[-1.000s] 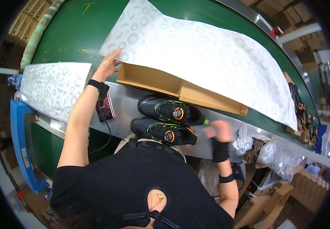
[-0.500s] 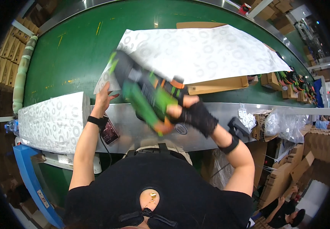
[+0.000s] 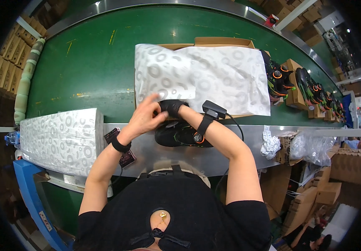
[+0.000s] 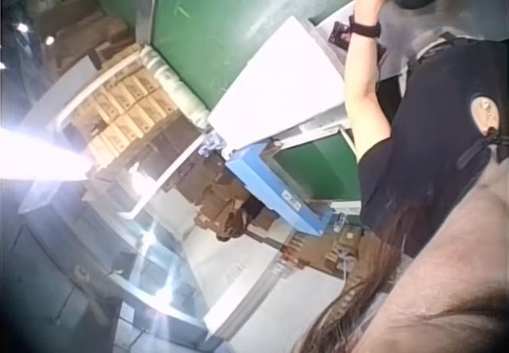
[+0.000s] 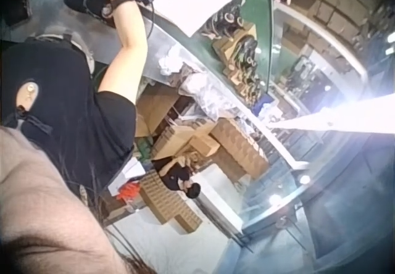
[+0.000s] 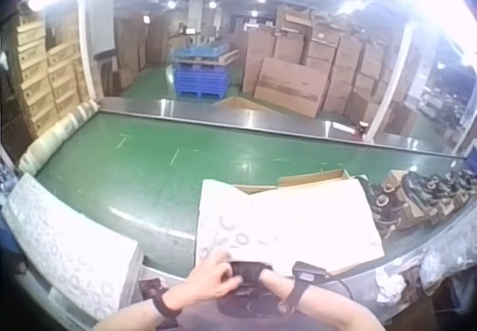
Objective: Packing athletic shoes into cardboard boxes on a factory conveyor belt.
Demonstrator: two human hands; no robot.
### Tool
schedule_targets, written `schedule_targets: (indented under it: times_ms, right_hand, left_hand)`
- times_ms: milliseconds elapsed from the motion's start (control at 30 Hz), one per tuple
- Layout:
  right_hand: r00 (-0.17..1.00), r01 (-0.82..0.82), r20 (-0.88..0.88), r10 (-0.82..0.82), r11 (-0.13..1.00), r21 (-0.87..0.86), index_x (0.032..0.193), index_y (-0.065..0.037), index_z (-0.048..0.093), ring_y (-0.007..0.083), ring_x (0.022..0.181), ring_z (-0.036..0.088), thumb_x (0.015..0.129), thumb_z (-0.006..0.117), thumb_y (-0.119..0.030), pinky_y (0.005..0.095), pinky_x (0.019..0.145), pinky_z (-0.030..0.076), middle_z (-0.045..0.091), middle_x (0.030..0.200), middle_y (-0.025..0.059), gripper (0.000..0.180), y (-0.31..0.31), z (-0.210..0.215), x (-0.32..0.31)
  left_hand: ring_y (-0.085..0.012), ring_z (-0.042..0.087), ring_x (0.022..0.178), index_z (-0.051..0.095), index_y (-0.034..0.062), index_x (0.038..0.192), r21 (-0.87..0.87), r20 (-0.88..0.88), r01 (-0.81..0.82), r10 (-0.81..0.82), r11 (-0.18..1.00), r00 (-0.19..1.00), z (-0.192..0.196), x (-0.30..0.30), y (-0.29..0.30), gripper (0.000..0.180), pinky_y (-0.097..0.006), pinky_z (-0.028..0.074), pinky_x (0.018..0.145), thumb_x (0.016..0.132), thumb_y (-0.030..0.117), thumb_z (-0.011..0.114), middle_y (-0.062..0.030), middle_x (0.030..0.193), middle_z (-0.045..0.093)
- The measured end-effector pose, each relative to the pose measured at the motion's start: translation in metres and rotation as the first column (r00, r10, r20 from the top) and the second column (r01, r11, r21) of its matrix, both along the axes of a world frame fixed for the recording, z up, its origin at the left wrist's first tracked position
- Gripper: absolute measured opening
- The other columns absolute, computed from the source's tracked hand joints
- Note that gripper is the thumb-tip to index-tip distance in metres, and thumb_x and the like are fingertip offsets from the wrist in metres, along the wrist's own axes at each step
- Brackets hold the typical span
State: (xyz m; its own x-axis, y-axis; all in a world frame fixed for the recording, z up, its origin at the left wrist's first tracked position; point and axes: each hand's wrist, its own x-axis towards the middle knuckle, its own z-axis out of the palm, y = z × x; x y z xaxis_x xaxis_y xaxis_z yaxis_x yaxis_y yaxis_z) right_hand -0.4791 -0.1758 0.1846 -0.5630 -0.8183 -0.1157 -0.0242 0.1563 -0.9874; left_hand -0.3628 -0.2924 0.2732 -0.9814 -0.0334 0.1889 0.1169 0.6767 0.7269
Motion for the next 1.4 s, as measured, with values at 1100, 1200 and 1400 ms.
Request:
schedule_targets:
  times_ms: [1100, 1200, 1400]
  right_hand:
    - [0.368, -0.062, -0.918, 0.148, 0.989, 0.134, 0.061, -0.006, 0.053, 0.0206, 0.058, 0.051, 0.058, 0.069, -0.018, 0.0392, 0.077, 0.038, 0.05, 0.054, 0.0058, 0.02, 0.147, 0.135, 0.067]
    - [0.21, -0.132, -0.977, 0.049, 0.991, 0.022, 0.064, -0.006, 0.054, 0.0199, 0.064, 0.052, 0.058, 0.069, -0.017, 0.0469, 0.079, 0.035, 0.05, 0.057, 0.005, 0.02, 0.12, 0.177, 0.064]
    - [0.301, -0.046, -0.85, -0.434, 0.883, -0.467, 0.091, -0.004, 0.058, 0.0228, 0.081, 0.056, 0.069, 0.067, -0.006, 0.0437, 0.08, 0.037, 0.061, 0.083, 0.0055, 0.024, 0.133, 0.234, 0.036]
  left_hand:
    - [-0.0314, 0.054, 0.097, 0.044, -0.0016, 0.115, -0.203, 0.012, 0.167, -0.168, 0.965, 0.986, 0.004, 0.066, 0.064, 0.075, -0.036, 0.043, 0.082, 0.059, 0.038, 0.076, -0.019, 0.103, 0.054]
    - [-0.026, 0.057, 0.09, 0.045, -0.0017, 0.115, 0.276, 0.254, -0.087, 0.015, 0.957, 0.967, 0.018, 0.075, 0.064, 0.072, -0.033, 0.044, 0.08, 0.059, 0.03, 0.078, -0.0147, 0.097, 0.057]
    - [-0.0133, 0.052, 0.095, 0.044, -0.0024, 0.116, 0.635, 0.241, -0.311, 0.201, 0.707, 0.95, 0.024, 0.07, 0.042, 0.068, -0.026, 0.04, 0.086, 0.062, 0.022, 0.078, -0.0077, 0.105, 0.055]
